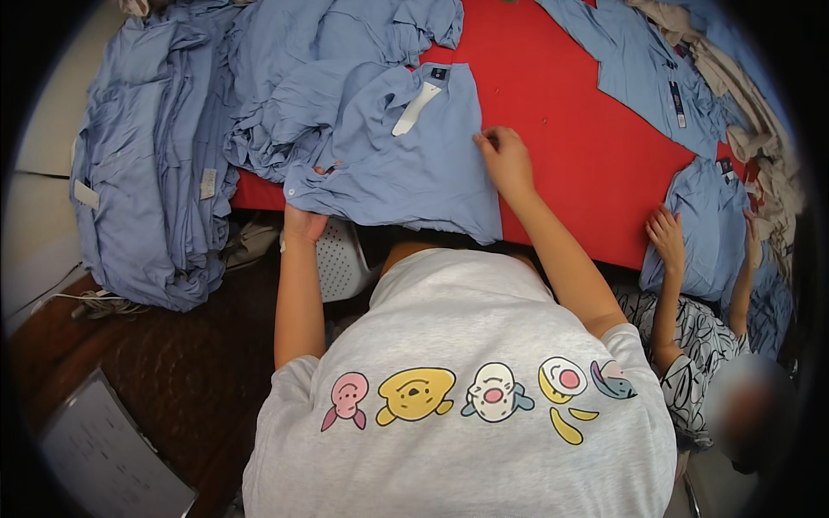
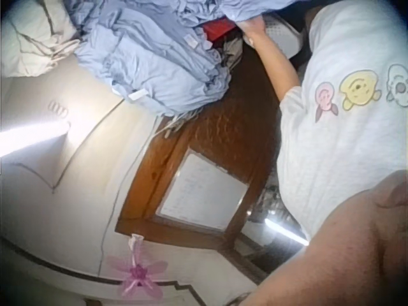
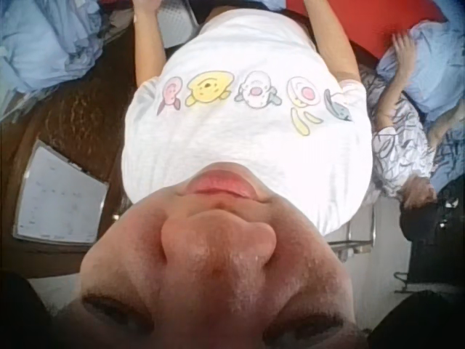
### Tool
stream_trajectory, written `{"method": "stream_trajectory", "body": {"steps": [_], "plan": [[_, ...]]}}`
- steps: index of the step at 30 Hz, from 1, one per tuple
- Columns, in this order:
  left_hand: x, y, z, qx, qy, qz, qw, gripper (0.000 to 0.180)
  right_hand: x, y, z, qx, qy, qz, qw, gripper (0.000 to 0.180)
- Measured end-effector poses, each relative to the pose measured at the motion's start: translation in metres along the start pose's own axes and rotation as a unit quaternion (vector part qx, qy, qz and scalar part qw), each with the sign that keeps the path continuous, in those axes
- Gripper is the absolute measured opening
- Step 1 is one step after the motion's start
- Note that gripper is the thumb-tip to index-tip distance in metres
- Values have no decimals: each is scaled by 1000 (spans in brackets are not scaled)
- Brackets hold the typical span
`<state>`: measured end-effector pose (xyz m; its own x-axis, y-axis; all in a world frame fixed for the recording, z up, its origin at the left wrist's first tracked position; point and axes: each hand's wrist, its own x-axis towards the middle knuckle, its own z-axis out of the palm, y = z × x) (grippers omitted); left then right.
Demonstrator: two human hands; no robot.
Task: The person uses small scissors to cut tags and threads from light blue shirts laid out on a red table. They handle each shirt one at a time, smoothing the fabric and trimming loose ends before moving to the next item.
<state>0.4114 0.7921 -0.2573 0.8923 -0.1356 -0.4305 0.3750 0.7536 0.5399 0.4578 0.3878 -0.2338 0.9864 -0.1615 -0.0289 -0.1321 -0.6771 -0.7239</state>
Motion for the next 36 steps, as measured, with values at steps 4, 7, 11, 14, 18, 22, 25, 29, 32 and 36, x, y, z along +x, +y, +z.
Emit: {"method": "stream_trajectory", "body": {"steps": [4,7,11,14,18,22,25,29,32,36], "plan": [[28,-11,0,64,56,27,996,21,7,-23,23,-16,-8,62,998,29],[45,-16,1,57,151,94,982,23,22,2,8,-44,56,42,997,26],[61,-38,18,178,262,114,942,27,27,21,-15,-139,52,3,989,19],[65,-45,38,225,278,110,927,31,29,25,-21,-198,29,40,979,23],[60,-32,25,315,220,100,918,30,26,31,-25,-156,13,7,988,21],[47,-10,31,473,152,223,839,20,28,41,-63,-36,38,18,998,20],[39,-14,89,625,100,393,667,17,26,35,-66,31,134,-6,991,20],[37,-59,150,705,-137,295,630,29,21,-9,-20,220,71,-62,971,35],[57,-115,159,790,-177,307,501,57,15,-30,16,119,-44,-169,977,55],[71,-118,113,839,-92,290,452,91,37,7,17,-101,-56,-273,955,72]]}}
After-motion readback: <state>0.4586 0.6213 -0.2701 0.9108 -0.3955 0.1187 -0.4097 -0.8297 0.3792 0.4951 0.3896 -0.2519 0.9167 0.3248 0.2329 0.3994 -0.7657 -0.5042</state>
